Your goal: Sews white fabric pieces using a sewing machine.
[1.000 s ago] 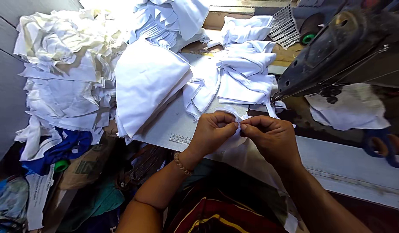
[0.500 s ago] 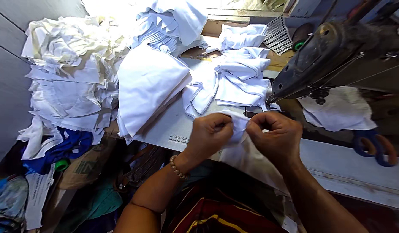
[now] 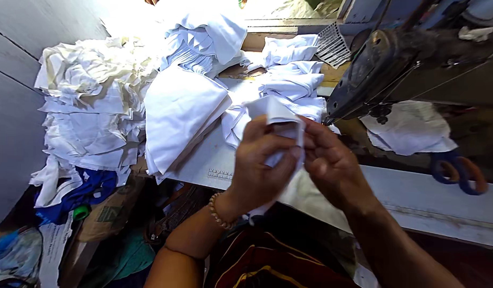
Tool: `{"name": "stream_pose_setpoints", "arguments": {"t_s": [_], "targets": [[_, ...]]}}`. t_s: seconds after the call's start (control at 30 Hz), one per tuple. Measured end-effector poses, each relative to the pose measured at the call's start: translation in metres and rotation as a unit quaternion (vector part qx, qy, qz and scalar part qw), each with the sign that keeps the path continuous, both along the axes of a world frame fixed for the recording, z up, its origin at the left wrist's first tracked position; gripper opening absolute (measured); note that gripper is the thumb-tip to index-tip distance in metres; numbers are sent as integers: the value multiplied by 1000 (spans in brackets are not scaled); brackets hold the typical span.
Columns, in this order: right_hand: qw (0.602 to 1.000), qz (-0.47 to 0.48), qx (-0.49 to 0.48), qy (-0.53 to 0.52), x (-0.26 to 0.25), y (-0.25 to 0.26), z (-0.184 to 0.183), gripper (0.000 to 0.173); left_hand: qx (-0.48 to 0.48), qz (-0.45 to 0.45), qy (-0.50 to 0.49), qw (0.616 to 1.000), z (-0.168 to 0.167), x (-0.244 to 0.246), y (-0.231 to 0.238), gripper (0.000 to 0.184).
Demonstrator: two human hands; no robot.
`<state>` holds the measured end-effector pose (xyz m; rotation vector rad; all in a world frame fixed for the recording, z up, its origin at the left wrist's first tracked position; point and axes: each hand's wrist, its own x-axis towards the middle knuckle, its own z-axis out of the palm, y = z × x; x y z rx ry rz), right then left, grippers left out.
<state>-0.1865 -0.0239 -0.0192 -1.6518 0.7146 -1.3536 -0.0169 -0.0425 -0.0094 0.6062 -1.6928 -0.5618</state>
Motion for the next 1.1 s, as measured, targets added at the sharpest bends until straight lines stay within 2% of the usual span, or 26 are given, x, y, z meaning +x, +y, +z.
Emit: {"name": "stream_pose_setpoints", "arguments": {"t_s": [0.03,0.1,0.17,0.2,0.27,0.3,0.33,0.37,0.4,0.43,0.5,0.6,0.67,0.77,0.8,0.87,0.93,1.0,1.1], "targets": [[1000,1,-7,-13,8,1,2,52,-18,-9,-39,999,2,-5,0,10],[997,-61,11,-48,15,-2,3,23,5,-54,-47,997,9,-6,-7,17],[995,-98,-14,-25,11,-5,9,24,107,-145,56,982,10,0,-19,20],[994,-106,-39,7,8,-5,13,24,147,-186,83,968,11,4,-26,37],[990,-98,-82,63,1,-2,18,25,220,-263,28,939,9,15,-40,87],[989,-85,-91,80,-3,1,19,26,247,-308,2,919,5,17,-46,90],[988,-78,-91,95,-8,6,18,26,266,-349,-4,899,-1,16,-49,70],[987,-81,-83,107,-13,14,16,23,262,-381,-16,886,-3,14,-51,38],[989,-78,-62,112,-21,24,13,21,231,-390,-55,890,-1,14,-50,15],[991,-67,-24,115,-29,40,9,27,188,-378,-97,901,6,16,-47,10],[992,-53,25,111,-43,74,-3,43,110,-349,-150,919,24,17,-43,11],[986,-121,79,79,-51,113,-27,40,42,-310,-208,927,37,-14,-53,15],[960,-223,156,61,-54,123,-43,45,56,-269,-270,923,21,-54,-68,20],[915,-304,255,77,-66,123,-64,63,127,-287,-395,863,-23,-100,-88,43],[911,-309,263,76,-70,124,-69,62,128,-293,-416,851,-36,-108,-90,42],[917,-311,241,66,-71,126,-77,49,92,-269,-420,862,-52,-113,-88,27],[930,-303,200,60,-69,130,-78,31,-6,-235,-380,895,-65,-110,-84,17],[944,-283,162,44,-70,132,-69,18,-142,-201,-328,912,-73,-107,-80,16],[939,-288,180,61,-76,134,-58,24,-272,-210,-305,888,-75,-107,-83,12]]}}
